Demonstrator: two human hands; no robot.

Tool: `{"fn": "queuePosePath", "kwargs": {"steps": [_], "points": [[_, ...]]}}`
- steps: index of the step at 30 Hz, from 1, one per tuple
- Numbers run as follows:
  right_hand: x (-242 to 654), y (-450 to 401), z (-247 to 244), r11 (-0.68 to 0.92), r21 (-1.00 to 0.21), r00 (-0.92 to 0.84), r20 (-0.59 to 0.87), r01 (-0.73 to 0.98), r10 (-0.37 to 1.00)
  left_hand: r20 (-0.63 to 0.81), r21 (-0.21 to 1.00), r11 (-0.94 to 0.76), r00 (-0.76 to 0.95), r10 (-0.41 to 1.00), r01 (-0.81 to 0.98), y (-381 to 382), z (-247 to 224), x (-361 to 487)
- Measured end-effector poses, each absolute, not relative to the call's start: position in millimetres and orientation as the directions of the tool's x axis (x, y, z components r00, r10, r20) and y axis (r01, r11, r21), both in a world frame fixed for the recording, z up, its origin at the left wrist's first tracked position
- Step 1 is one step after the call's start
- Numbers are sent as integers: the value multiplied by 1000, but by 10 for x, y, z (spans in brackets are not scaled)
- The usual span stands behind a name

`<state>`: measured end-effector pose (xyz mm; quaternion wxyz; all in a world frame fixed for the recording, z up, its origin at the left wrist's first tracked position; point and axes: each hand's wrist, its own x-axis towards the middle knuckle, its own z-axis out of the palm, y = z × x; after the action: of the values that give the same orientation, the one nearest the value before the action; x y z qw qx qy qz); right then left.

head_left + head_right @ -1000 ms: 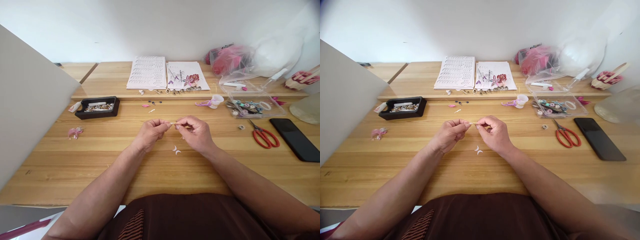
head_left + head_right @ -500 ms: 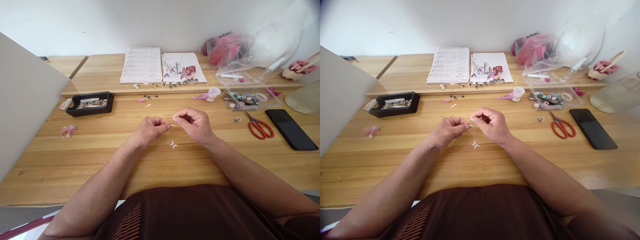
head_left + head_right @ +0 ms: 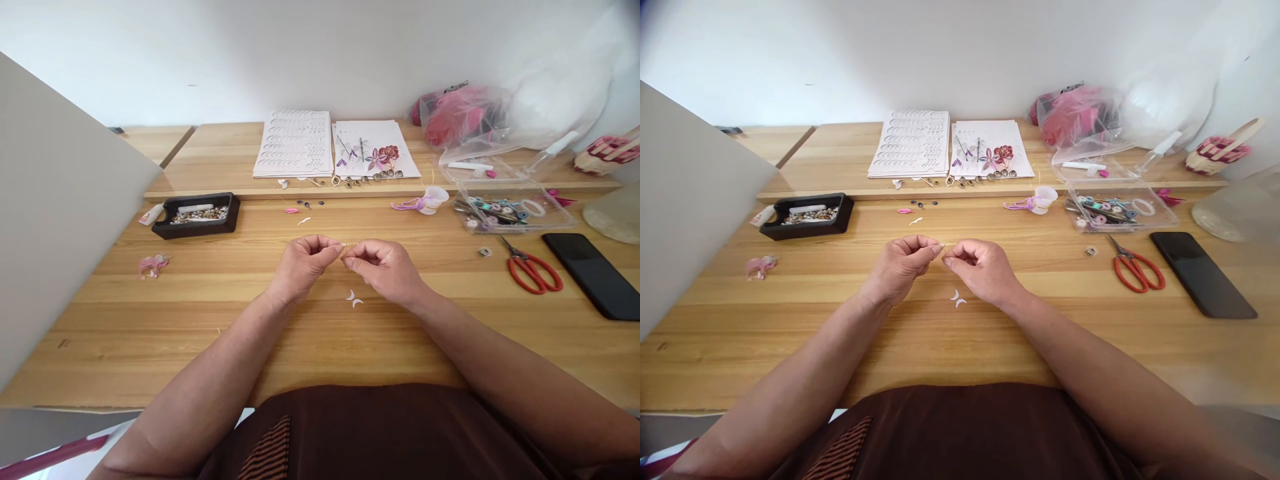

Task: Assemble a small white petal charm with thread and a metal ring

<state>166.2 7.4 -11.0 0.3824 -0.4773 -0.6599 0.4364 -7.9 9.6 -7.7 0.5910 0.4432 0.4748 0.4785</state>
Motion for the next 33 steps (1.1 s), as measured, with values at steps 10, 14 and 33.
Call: {"fn": "queuePosePath", "kwargs": {"steps": [10, 14, 33], "points": [[1685, -17, 93, 312, -840, -177, 259, 444, 950, 10, 986, -35, 151, 989, 165, 97, -91, -114], [1761, 119, 23, 225, -912, -161, 179, 342, 971, -4, 987, -35, 238, 971, 160, 82, -60, -120], [1788, 244, -229, -28, -969, -177, -73, 245, 982, -128, 829, 293, 348, 929, -476, 96, -23, -146]]}}
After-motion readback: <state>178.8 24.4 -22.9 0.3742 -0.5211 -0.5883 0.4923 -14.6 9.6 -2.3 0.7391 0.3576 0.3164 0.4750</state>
